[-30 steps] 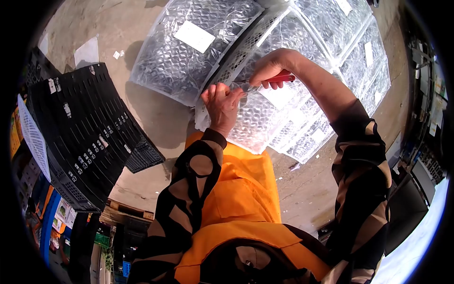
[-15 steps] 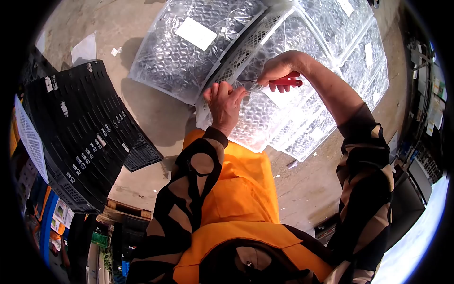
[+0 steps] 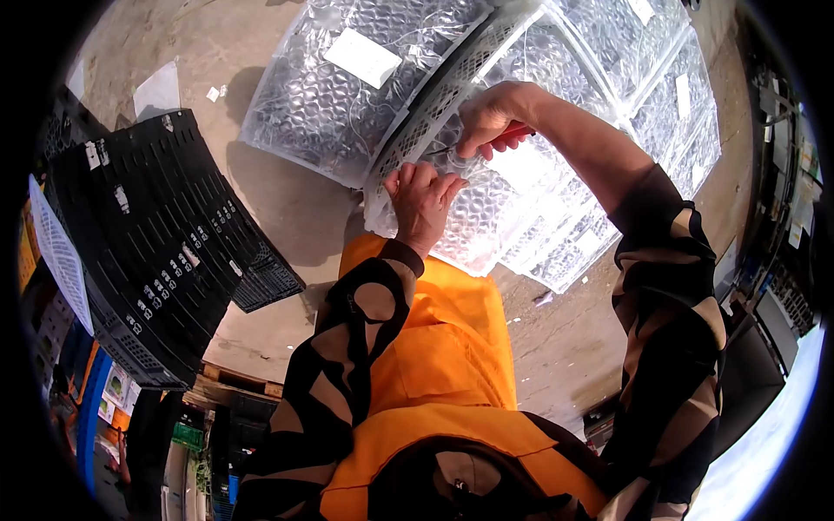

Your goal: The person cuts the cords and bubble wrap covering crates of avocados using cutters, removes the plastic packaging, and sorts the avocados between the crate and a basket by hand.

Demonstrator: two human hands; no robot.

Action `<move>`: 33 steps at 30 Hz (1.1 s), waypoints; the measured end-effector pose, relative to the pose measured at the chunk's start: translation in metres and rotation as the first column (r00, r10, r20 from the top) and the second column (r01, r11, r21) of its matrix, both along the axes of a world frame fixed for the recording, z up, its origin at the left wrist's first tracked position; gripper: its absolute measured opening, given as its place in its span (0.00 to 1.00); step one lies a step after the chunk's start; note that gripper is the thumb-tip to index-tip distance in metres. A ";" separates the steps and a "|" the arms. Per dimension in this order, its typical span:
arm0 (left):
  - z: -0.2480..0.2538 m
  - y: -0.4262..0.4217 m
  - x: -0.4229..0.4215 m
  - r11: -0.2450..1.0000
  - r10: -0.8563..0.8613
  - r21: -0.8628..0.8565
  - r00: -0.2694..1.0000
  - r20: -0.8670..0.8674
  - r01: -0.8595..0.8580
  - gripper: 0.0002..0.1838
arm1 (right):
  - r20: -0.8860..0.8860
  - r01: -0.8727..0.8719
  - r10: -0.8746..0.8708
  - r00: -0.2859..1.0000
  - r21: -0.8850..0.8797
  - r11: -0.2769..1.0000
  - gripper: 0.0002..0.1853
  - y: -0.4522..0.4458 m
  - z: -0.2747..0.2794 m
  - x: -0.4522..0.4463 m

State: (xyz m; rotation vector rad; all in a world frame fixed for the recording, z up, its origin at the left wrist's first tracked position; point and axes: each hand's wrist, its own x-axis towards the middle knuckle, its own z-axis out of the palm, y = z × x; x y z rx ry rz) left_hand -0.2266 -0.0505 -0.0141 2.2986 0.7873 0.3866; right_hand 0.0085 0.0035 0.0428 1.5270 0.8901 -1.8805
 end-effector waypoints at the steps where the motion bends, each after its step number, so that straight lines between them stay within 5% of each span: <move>1: 0.004 -0.007 -0.004 1.000 -0.017 -0.016 1.000 -0.009 0.017 0.08 | -0.025 -0.019 0.020 0.999 0.010 1.000 0.26 -0.001 0.002 -0.003; 5: 0.012 -0.026 0.001 0.987 0.140 -0.081 0.990 0.003 -0.140 0.09 | -0.036 -0.037 0.048 0.998 0.260 0.965 0.28 -0.016 -0.001 -0.002; 8: 0.022 -0.036 0.004 0.968 0.178 -0.187 0.984 0.029 -0.170 0.09 | 0.117 0.008 -0.073 0.990 0.480 0.877 0.26 -0.029 0.045 0.007; 11: 0.026 -0.038 -0.011 0.974 0.058 -0.219 0.997 -0.041 -0.066 0.15 | 0.072 0.418 -0.529 0.845 0.528 0.739 0.26 -0.069 0.042 0.000; 13: 0.043 -0.039 -0.025 0.953 -0.075 -0.301 0.992 -0.103 0.041 0.23 | -0.002 0.504 -0.607 0.795 0.559 0.658 0.26 -0.088 0.037 -0.017; 16: 0.038 -0.069 -0.074 0.892 -0.022 -0.452 0.997 -0.068 -0.012 0.25 | 0.014 0.354 -0.414 0.910 0.493 0.795 0.27 -0.107 0.032 -0.045; 19: 0.034 -0.065 -0.091 0.633 0.389 -0.665 0.906 -0.168 -0.395 0.27 | -0.083 0.423 -0.429 0.900 0.405 0.810 0.28 -0.119 0.028 -0.068; 22: 0.043 -0.039 -0.050 0.097 0.515 -0.784 0.705 -0.487 -0.613 0.31 | -0.089 0.425 -0.422 0.902 0.352 0.834 0.27 -0.117 0.035 -0.081; 25: -0.061 -0.070 -0.052 0.380 0.579 -0.680 0.735 -0.353 -0.627 0.24 | 0.030 0.223 -0.282 0.959 0.535 0.815 0.26 -0.113 0.031 -0.094; 27: -0.049 -0.067 -0.049 0.354 0.588 -0.677 0.716 -0.376 -0.645 0.21 | 0.112 0.046 -0.154 0.982 0.644 0.764 0.29 -0.104 0.026 -0.097; 30: -0.025 -0.060 -0.045 0.460 0.546 -0.551 0.711 -0.443 -0.696 0.21 | 0.099 -0.090 0.043 0.994 0.534 0.841 0.30 -0.068 0.032 -0.082; 33: -0.001 -0.058 -0.047 0.434 0.562 -0.590 0.717 -0.412 -0.680 0.22 | 0.051 -0.128 0.122 0.991 0.594 0.794 0.32 -0.054 0.027 -0.076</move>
